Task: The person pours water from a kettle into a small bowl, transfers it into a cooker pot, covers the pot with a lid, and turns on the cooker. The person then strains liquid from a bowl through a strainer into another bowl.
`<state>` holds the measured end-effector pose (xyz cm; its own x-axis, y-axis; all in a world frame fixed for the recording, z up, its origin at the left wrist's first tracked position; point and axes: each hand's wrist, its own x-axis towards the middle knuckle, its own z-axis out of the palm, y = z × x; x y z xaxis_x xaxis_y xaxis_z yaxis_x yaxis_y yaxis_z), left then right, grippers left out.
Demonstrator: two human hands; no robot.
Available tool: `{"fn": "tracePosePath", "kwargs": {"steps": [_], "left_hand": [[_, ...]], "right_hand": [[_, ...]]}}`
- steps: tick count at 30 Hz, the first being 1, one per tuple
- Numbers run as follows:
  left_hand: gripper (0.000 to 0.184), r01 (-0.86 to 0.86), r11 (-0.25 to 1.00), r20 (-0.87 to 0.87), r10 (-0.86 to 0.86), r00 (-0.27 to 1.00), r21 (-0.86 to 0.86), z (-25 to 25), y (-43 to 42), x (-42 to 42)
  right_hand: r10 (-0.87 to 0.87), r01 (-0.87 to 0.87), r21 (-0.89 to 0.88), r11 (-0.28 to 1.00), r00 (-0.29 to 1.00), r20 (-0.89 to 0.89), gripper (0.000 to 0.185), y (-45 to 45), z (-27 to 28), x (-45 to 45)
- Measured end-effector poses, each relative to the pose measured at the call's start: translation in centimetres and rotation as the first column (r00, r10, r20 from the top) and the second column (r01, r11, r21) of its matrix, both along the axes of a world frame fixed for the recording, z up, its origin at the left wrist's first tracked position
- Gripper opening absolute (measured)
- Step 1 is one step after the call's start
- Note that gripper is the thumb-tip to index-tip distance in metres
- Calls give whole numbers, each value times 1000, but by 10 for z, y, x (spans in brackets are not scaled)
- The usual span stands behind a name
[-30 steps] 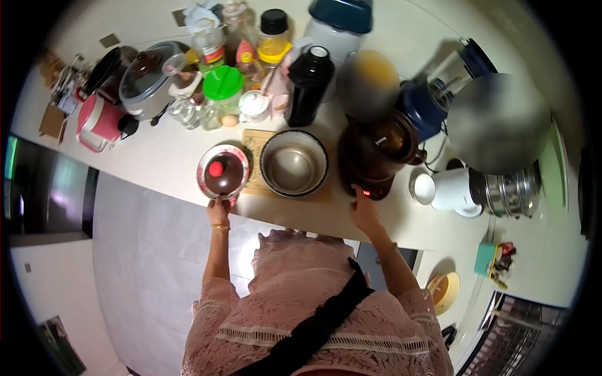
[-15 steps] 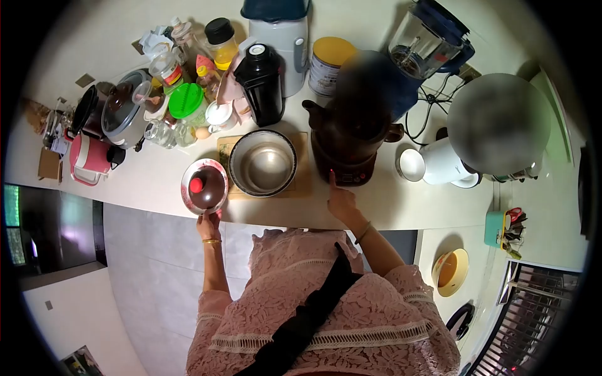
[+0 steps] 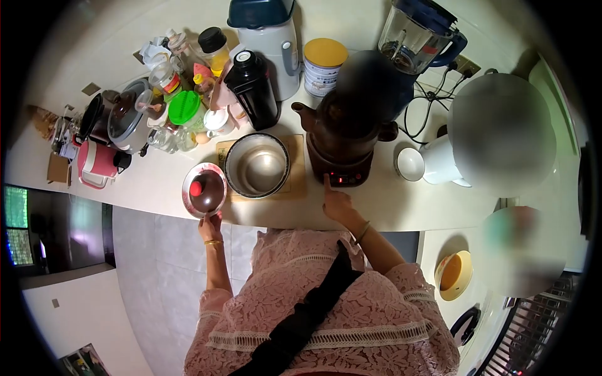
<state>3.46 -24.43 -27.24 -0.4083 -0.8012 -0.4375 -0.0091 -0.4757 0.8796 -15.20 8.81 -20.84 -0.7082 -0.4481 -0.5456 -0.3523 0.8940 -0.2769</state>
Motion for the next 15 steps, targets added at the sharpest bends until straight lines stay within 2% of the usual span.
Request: {"fn": "tracePosePath", "kwargs": {"steps": [2,5,7,9,11,13,15], "left_hand": [[18,-35,996,-71,40,997,81,10,5,1],[18,-80,991,-139,94,986,107,21,14,5],[18,-88,993,-96,95,991,82,30,20,7],[18,-95,994,-57,99,993,57,35,26,9],[18,-55,995,30,57,998,-85,39,34,13],[18,-79,995,20,81,997,-62,48,44,18],[18,-106,994,8,106,994,-40,58,54,22]], "right_hand": [[-2,2,-26,1000,1000,10,82,1,4,0],[-17,18,-88,996,1000,12,79,6,8,6],[8,-19,-252,968,999,-41,71,9,4,17],[73,-72,-295,953,997,-8,64,10,1,24],[146,-130,-340,931,989,22,58,13,-5,29],[188,-188,-449,874,981,-45,43,17,-13,31],[217,-216,-496,841,975,-56,38,23,-17,29]]}}
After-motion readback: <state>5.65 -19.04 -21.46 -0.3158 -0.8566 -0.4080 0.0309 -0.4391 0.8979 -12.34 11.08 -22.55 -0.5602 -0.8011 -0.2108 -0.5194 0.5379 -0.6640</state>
